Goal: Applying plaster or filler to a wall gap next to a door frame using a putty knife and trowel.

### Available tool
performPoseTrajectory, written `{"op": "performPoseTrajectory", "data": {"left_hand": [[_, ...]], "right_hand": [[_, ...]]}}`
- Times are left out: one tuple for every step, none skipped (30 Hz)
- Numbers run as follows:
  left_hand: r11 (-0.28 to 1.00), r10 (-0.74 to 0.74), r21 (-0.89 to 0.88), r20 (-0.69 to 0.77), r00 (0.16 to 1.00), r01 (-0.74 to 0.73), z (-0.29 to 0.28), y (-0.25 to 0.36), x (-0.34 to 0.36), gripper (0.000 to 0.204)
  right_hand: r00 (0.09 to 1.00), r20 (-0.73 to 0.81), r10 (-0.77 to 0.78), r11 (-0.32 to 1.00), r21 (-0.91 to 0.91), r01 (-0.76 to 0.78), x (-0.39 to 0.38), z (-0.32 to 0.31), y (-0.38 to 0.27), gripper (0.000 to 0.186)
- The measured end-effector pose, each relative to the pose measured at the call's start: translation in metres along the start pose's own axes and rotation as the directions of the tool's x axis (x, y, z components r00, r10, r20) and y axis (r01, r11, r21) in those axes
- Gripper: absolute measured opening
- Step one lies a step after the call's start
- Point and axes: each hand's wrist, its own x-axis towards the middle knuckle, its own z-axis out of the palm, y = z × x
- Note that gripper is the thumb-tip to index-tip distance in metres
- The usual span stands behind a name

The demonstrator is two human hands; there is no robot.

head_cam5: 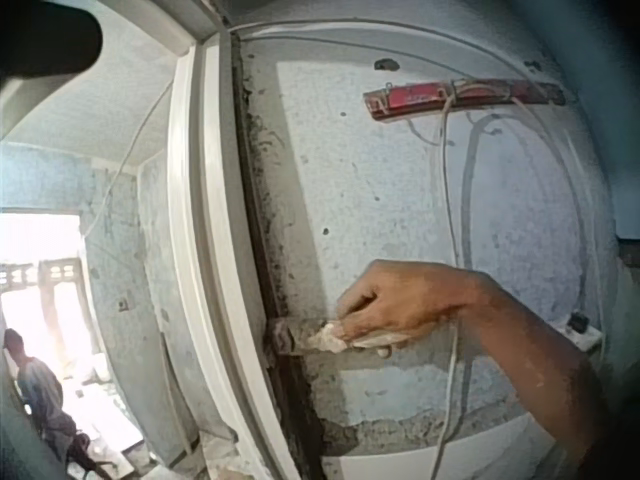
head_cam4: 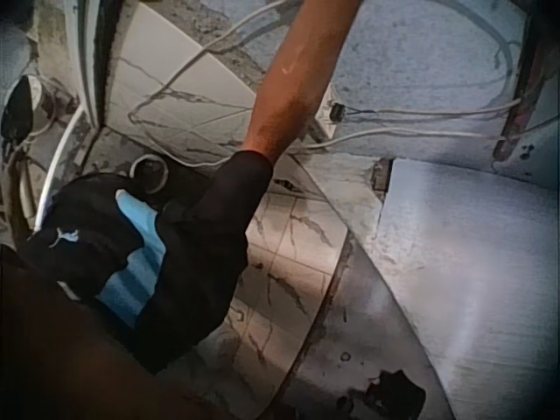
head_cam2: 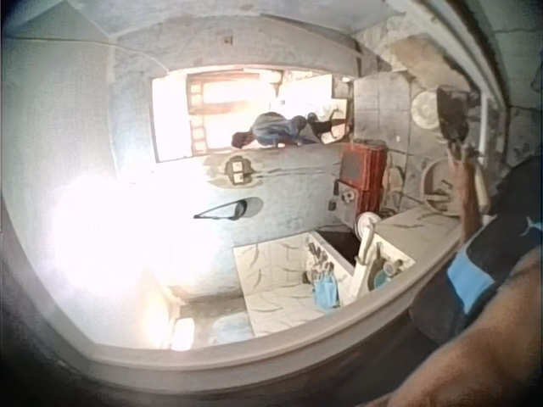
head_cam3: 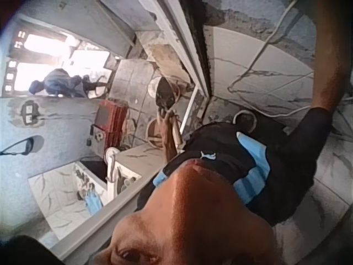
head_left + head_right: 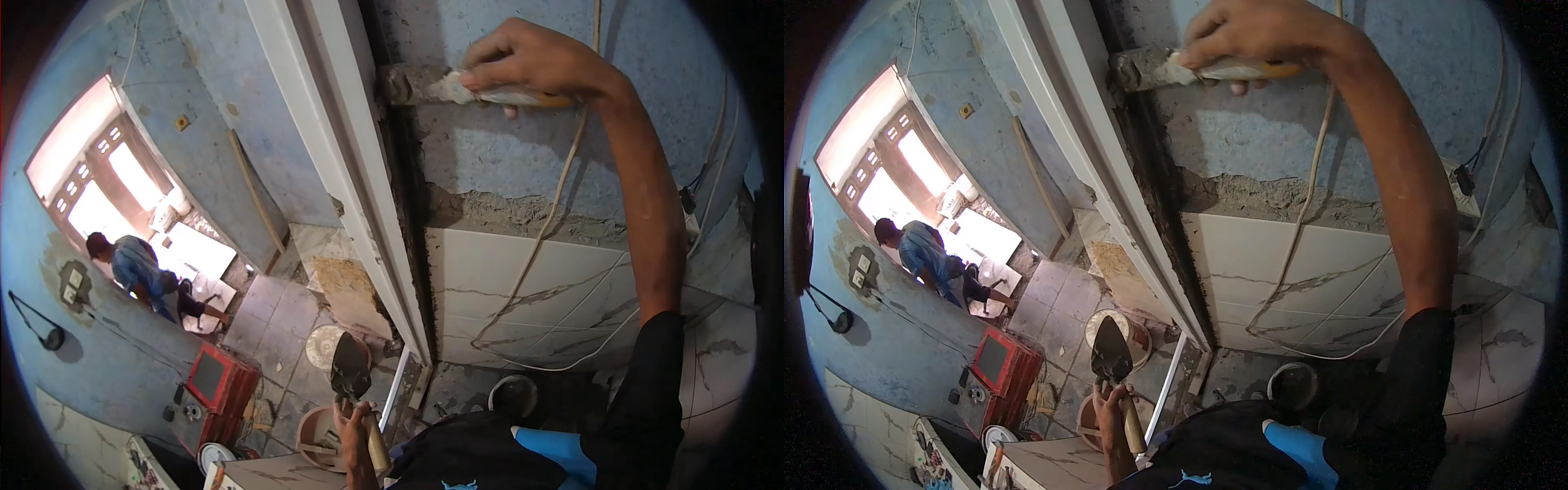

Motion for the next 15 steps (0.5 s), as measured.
{"op": "performPoseTrajectory", "data": {"left_hand": [[1.0,-0.01,-0.005,0.009,1.0,0.011,0.0,0.001,0.0,0.053],[1.0,-0.015,-0.008,0.013,1.0,0.015,0.0,0.001,-0.001,0.053],[1.0,-0.02,0.004,0.009,1.0,0.02,0.001,0.0,-0.002,0.053],[1.0,-0.024,0.018,0.004,1.0,0.024,0.001,0.0,-0.003,0.053],[0.999,-0.028,0.033,-0.003,1.0,0.028,0.0,0.001,-0.001,0.054],[0.999,-0.03,0.032,-0.007,1.0,0.03,-0.003,0.002,0.002,0.054],[1.0,-0.021,-0.002,0.024,1.0,0.021,-0.006,0.001,0.006,0.055],[0.999,-0.012,-0.038,0.045,0.999,0.014,-0.01,0.0,0.009,0.057],[1.0,-0.008,0.025,0.022,1.0,0.007,-0.009,0.002,0.011,0.06],[1.0,-0.01,-0.011,0.087,0.996,0.011,-0.002,0.012,0.009,0.067],[0.992,-0.056,-0.106,0.159,0.986,0.073,0.004,0.024,0.005,0.071],[0.993,-0.1,-0.049,0.172,0.98,0.11,0.012,0.042,0.001,0.073],[0.986,-0.119,-0.105,0.122,0.985,0.133,0.023,0.05,0.002,0.072],[0.977,-0.149,-0.117,0.227,0.963,0.179,0.033,0.064,-0.004,0.071],[0.961,-0.164,-0.168,0.293,0.942,0.22,0.048,0.078,-0.007,0.07]], "right_hand": [[1.0,0.015,-0.017,0.998,0.055,0.016,-0.009,-0.003,0.001,0.032],[0.999,0.037,0.039,0.998,0.048,-0.04,-0.017,-0.005,0.0,0.035],[0.998,0.038,0.042,0.998,0.043,-0.044,-0.025,-0.001,0.001,0.035],[0.988,-0.141,0.064,0.997,0.041,-0.059,-0.034,0.01,0.005,0.036],[0.946,-0.314,0.083,0.996,0.043,-0.073,-0.04,0.022,0.007,0.038],[0.952,-0.292,0.088,0.996,0.0,-0.092,-0.045,0.031,0.007,0.041],[0.955,-0.283,0.088,0.996,0.0,-0.092,-0.05,0.05,0.007,0.041],[0.921,-0.39,0.022,0.989,0.141,0.036,-0.056,0.076,0.008,0.041],[0.872,-0.49,-0.013,0.949,0.268,0.164,-0.065,0.101,0.01,0.04],[0.858,-0.512,-0.03,0.943,0.271,0.195,-0.074,0.126,0.012,0.039],[0.846,-0.532,-0.046,0.934,0.278,0.225,-0.082,0.153,0.014,0.037],[0.875,-0.484,-0.03,0.915,0.338,0.218,-0.088,0.185,0.015,0.035],[0.899,-0.437,-0.012,0.905,0.378,0.196,-0.101,0.209,0.014,0.033],[0.882,-0.455,-0.121,0.926,0.268,0.265,-0.112,0.236,0.017,0.034],[0.845,-0.478,-0.238,0.931,0.135,0.339,-0.119,0.258,0.027,0.036]]}}
